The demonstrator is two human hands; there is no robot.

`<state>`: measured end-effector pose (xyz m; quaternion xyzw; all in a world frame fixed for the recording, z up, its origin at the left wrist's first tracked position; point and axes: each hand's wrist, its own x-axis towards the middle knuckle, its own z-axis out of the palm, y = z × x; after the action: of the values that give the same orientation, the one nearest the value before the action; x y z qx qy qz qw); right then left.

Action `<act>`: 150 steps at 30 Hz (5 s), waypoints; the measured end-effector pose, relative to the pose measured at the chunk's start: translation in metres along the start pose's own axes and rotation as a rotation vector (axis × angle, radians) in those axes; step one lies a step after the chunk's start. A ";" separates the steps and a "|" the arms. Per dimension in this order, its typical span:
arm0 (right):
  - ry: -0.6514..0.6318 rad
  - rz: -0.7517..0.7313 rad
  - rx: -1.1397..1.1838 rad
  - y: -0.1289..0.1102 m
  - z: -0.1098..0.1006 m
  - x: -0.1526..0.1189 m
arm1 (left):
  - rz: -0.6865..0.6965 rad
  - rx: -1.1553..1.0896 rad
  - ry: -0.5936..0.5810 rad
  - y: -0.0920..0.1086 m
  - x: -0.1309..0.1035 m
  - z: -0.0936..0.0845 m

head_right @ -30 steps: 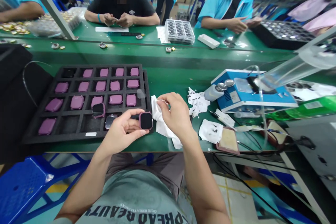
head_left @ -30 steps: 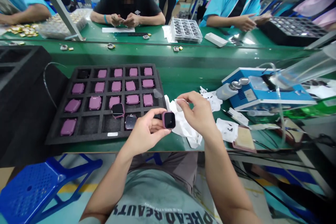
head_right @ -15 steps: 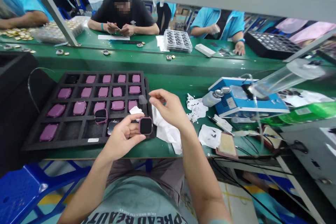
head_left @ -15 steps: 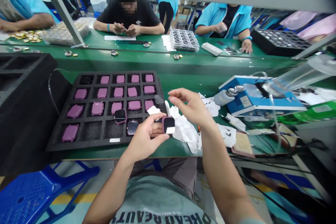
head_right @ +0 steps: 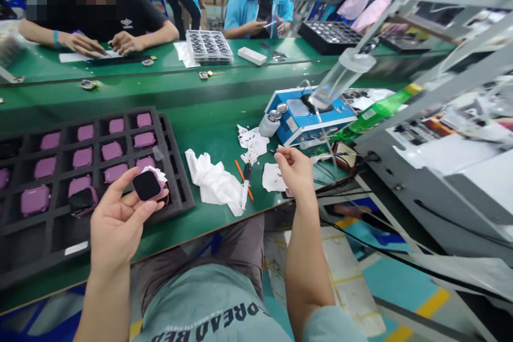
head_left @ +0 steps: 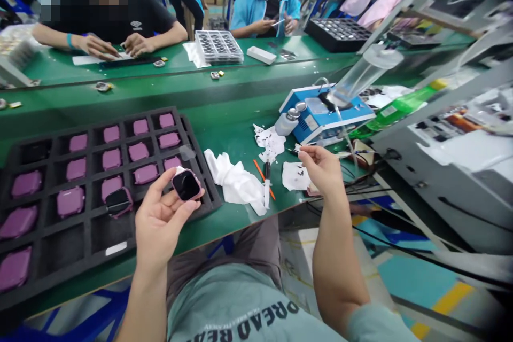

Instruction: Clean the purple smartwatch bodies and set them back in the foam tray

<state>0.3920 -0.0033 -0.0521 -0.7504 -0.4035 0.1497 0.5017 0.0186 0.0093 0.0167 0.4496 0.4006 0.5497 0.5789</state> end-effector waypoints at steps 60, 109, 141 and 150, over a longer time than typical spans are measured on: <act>-0.654 -0.351 -0.439 -0.133 0.159 -0.014 | -0.080 0.021 -0.064 -0.002 -0.006 -0.001; -0.731 -0.157 0.611 -0.165 0.083 -0.094 | -0.068 -0.269 -0.153 0.005 -0.012 0.010; -0.658 -0.322 0.443 -0.138 0.078 -0.103 | -0.097 -0.212 -0.101 0.007 -0.011 0.002; -0.374 -0.163 0.502 -0.141 0.094 -0.113 | -0.045 -0.149 -0.089 0.006 -0.008 0.011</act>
<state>0.1975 -0.0055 0.0088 -0.5281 -0.4980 0.3389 0.5986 0.0270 0.0003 0.0252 0.4200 0.3425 0.5444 0.6402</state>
